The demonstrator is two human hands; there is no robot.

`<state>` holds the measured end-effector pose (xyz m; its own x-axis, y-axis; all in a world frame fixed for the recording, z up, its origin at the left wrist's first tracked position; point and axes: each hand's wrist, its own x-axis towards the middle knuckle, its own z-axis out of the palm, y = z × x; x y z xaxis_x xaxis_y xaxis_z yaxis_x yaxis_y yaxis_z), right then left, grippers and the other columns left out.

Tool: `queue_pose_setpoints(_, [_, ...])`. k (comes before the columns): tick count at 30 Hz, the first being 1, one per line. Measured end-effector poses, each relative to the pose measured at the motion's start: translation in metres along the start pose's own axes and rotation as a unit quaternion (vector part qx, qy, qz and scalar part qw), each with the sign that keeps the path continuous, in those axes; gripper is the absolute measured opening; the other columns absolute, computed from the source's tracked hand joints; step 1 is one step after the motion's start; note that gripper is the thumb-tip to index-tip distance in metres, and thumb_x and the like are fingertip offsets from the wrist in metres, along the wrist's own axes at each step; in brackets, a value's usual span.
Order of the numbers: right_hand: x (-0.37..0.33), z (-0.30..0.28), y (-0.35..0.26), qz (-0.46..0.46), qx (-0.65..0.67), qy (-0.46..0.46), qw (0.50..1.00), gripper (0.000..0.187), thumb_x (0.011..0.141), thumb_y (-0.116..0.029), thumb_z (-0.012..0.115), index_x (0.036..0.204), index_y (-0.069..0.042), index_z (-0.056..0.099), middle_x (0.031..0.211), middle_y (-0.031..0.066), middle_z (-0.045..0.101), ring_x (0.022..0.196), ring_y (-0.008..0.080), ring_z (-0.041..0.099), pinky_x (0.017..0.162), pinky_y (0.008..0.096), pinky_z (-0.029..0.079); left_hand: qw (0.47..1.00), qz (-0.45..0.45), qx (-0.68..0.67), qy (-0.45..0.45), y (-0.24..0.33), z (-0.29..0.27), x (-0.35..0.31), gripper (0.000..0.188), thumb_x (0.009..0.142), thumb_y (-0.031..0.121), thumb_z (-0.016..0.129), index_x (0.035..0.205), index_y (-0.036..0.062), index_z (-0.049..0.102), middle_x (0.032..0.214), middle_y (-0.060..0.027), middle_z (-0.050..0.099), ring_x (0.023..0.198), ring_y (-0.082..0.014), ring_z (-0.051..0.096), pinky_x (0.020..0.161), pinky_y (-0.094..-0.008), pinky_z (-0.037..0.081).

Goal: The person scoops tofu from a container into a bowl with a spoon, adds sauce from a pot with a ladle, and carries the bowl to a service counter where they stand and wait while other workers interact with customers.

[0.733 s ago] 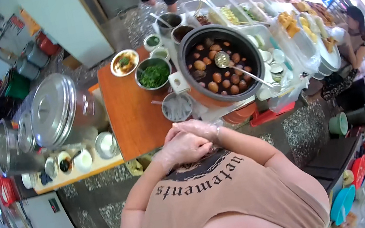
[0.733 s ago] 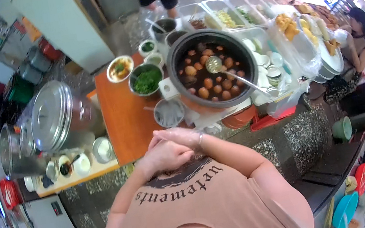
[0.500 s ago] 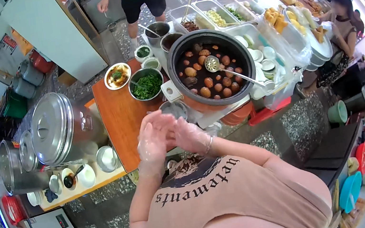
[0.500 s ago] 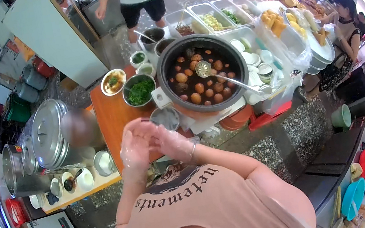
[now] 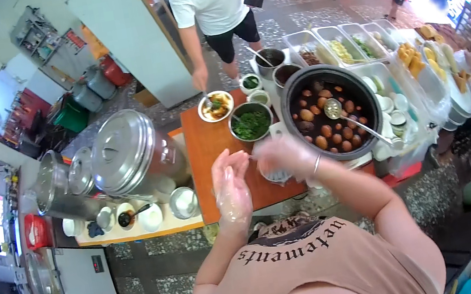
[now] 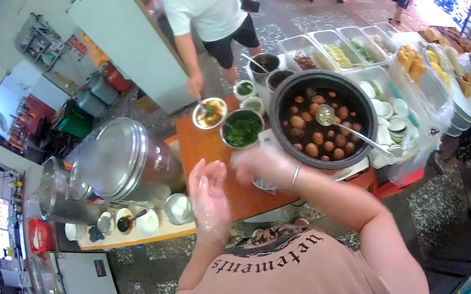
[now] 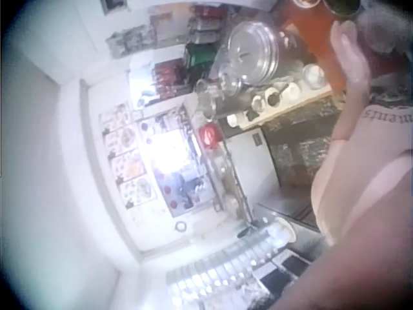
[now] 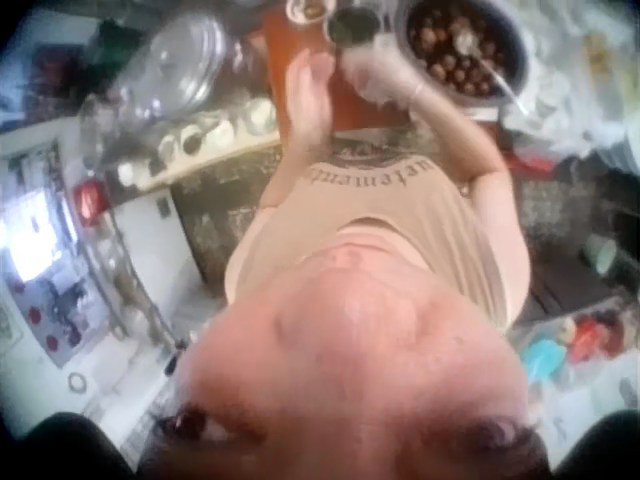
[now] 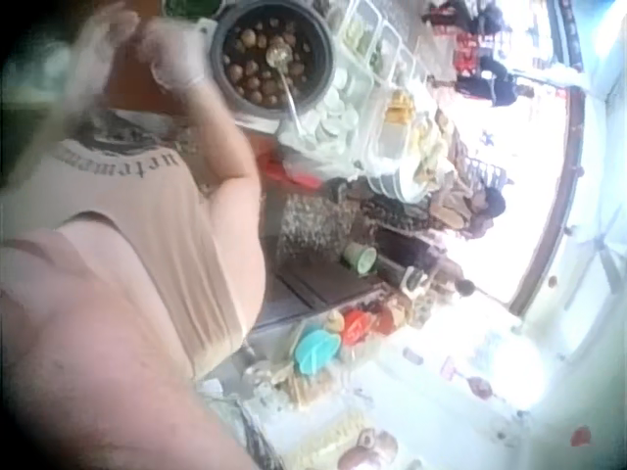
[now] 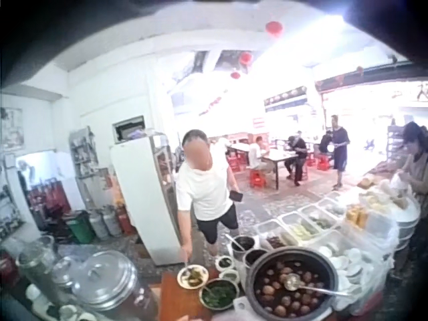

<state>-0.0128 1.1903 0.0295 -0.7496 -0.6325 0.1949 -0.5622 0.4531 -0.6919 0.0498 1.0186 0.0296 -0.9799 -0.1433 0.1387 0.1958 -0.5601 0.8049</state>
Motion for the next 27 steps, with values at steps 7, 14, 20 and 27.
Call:
queue_pose_setpoints(7, [0.181, -0.159, -0.043, -0.012, 0.205, 0.125, 0.971, 0.065, 0.09, -0.011, 0.047, 0.149, -0.005, 0.019, 0.081, 0.004, 0.06, 0.07, 0.0113, 0.055, 0.067, 0.0258, 0.046, 0.995, 0.014, 0.08, 0.057, 0.021, -0.026, -0.016, 0.036, 0.099, 0.015, 0.043, 0.132, 0.0001, 0.039, 0.109, -0.0122, 0.058, 0.105, -0.022, 0.055, 0.1, -0.0395, 0.042])
queue_pose_setpoints(14, [0.327, -0.215, -0.089, -0.018, 0.189, 0.13, 0.973, 0.06, 0.09, -0.013, 0.053, 0.141, -0.002, 0.025, 0.084, 0.0103, 0.062, 0.059, 0.0154, 0.058, 0.056, 0.0279, 0.054, 0.987, 0.039, 0.095, 0.127, 0.031, -0.04, -0.039, 0.037, 0.096, 0.008, 0.04, 0.132, -0.0007, 0.039, 0.104, -0.0126, 0.059, 0.095, -0.0219, 0.057, 0.093, -0.039, 0.046])
queue_pose_setpoints(20, [0.332, -0.232, -0.08, -0.021, 0.209, 0.08, 0.974, 0.045, 0.086, -0.01, 0.056, 0.122, -0.011, 0.031, 0.078, 0.0057, 0.055, 0.059, 0.0155, 0.055, 0.053, 0.0297, 0.051, 0.985, 0.025, 0.062, 0.157, 0.035, -0.058, -0.044, 0.037, 0.095, 0.003, 0.039, 0.133, -0.0015, 0.039, 0.108, -0.0133, 0.058, 0.099, -0.0221, 0.057, 0.095, -0.0382, 0.046])
queue_pose_setpoints(27, [0.32, -0.25, -0.09, 0.018, 0.163, 0.07, 0.984, 0.069, 0.084, -0.009, 0.055, 0.142, -0.01, 0.017, 0.077, 0.007, 0.059, 0.057, 0.0154, 0.056, 0.052, 0.0314, 0.052, 0.988, -0.004, 0.078, 0.133, 0.03, -0.034, -0.032, 0.036, 0.095, 0.008, 0.039, 0.131, 0.0, 0.042, 0.104, -0.0128, 0.06, 0.094, -0.0212, 0.059, 0.088, -0.0354, 0.048])
